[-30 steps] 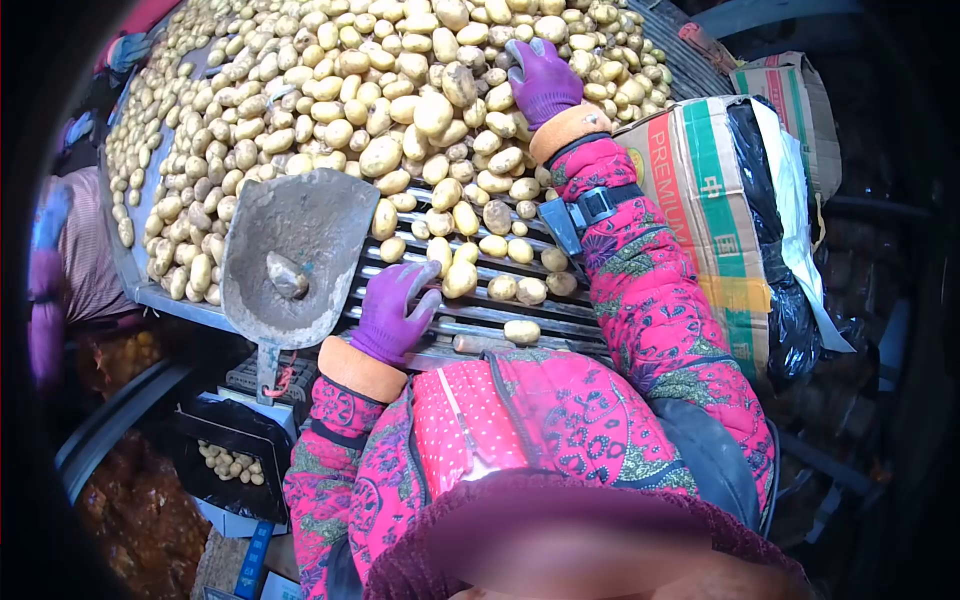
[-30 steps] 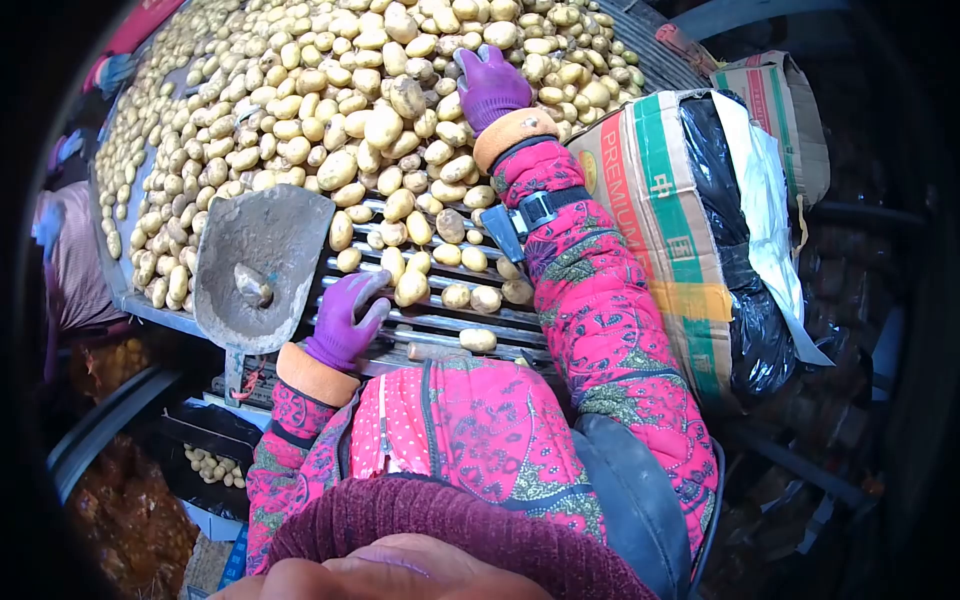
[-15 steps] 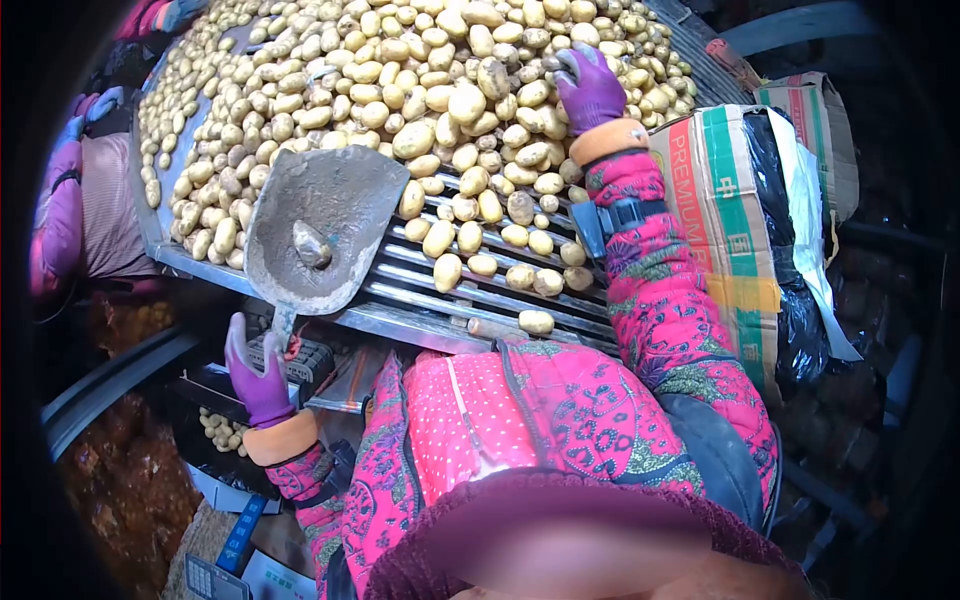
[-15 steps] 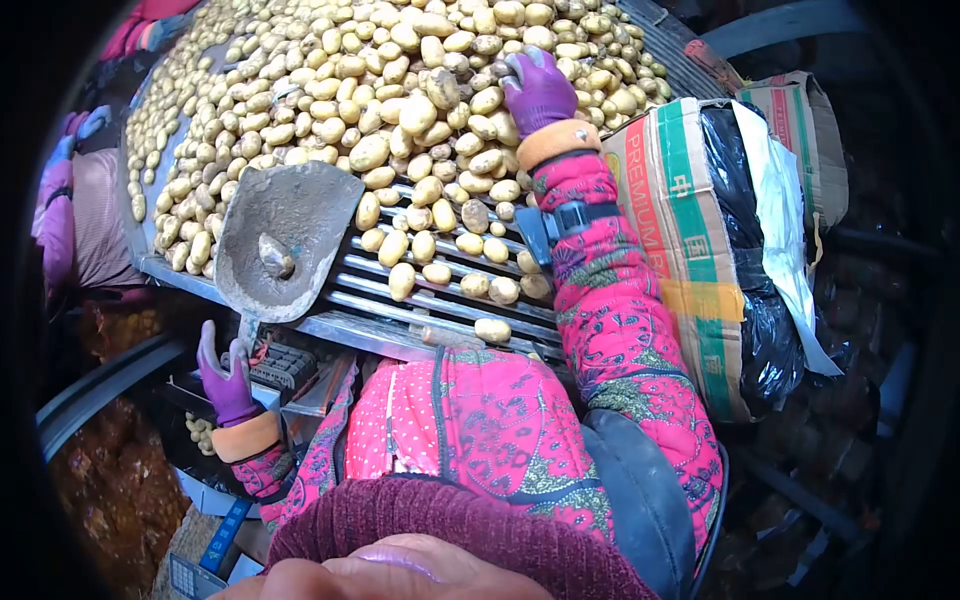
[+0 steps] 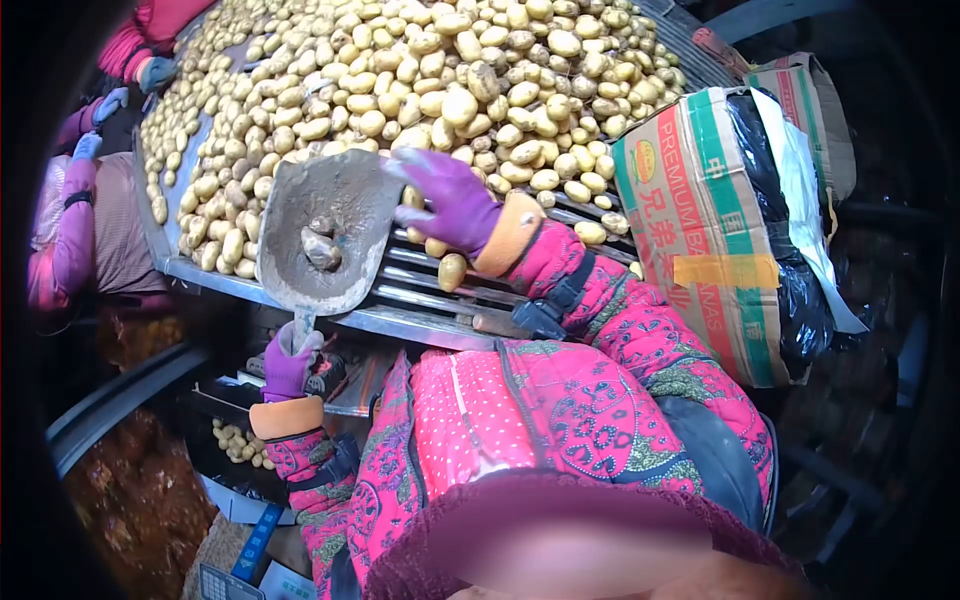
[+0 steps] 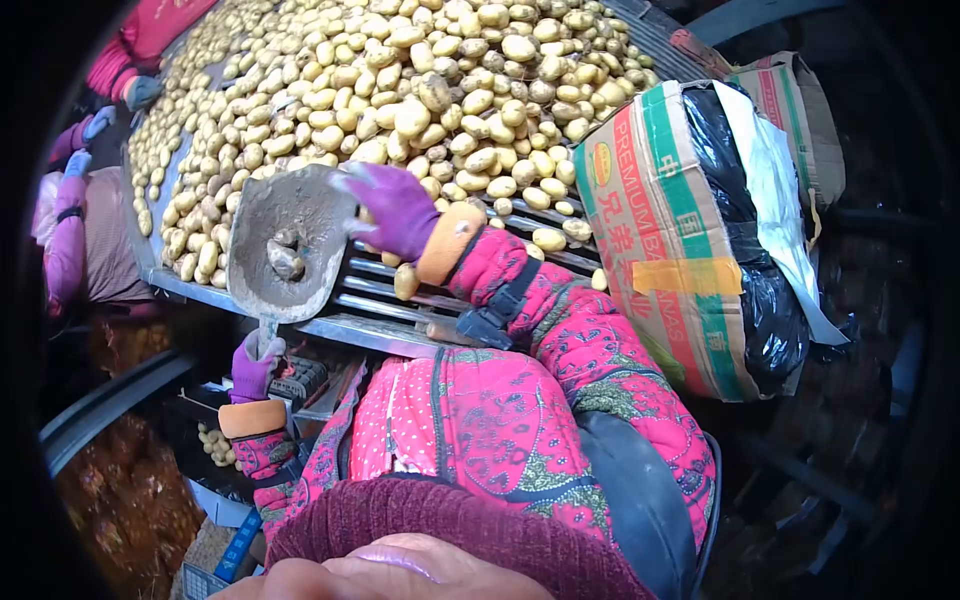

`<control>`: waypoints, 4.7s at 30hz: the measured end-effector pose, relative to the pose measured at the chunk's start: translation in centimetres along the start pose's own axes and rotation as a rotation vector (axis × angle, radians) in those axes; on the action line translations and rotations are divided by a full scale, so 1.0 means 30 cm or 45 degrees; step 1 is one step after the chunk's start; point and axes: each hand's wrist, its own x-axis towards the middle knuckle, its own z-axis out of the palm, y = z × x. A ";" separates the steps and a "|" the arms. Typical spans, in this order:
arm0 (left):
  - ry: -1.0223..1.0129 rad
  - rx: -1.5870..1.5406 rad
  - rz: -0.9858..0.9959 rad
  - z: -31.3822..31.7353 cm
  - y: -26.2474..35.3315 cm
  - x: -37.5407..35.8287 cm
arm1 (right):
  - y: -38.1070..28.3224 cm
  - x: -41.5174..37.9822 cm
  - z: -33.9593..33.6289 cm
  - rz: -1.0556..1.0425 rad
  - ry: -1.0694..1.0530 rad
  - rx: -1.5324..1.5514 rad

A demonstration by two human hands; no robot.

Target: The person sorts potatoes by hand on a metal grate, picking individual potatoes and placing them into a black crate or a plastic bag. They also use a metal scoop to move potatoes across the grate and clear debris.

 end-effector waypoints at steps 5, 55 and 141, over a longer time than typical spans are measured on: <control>-0.006 -0.110 0.036 -0.024 -0.139 0.054 | 0.236 -0.022 -0.202 0.211 0.336 -0.226; 0.195 -0.509 0.150 0.113 -0.084 0.066 | 0.384 0.063 -0.307 0.210 0.049 -1.086; 0.157 -0.622 0.158 0.083 0.020 0.028 | 0.324 -0.091 -0.211 0.482 -0.011 -0.052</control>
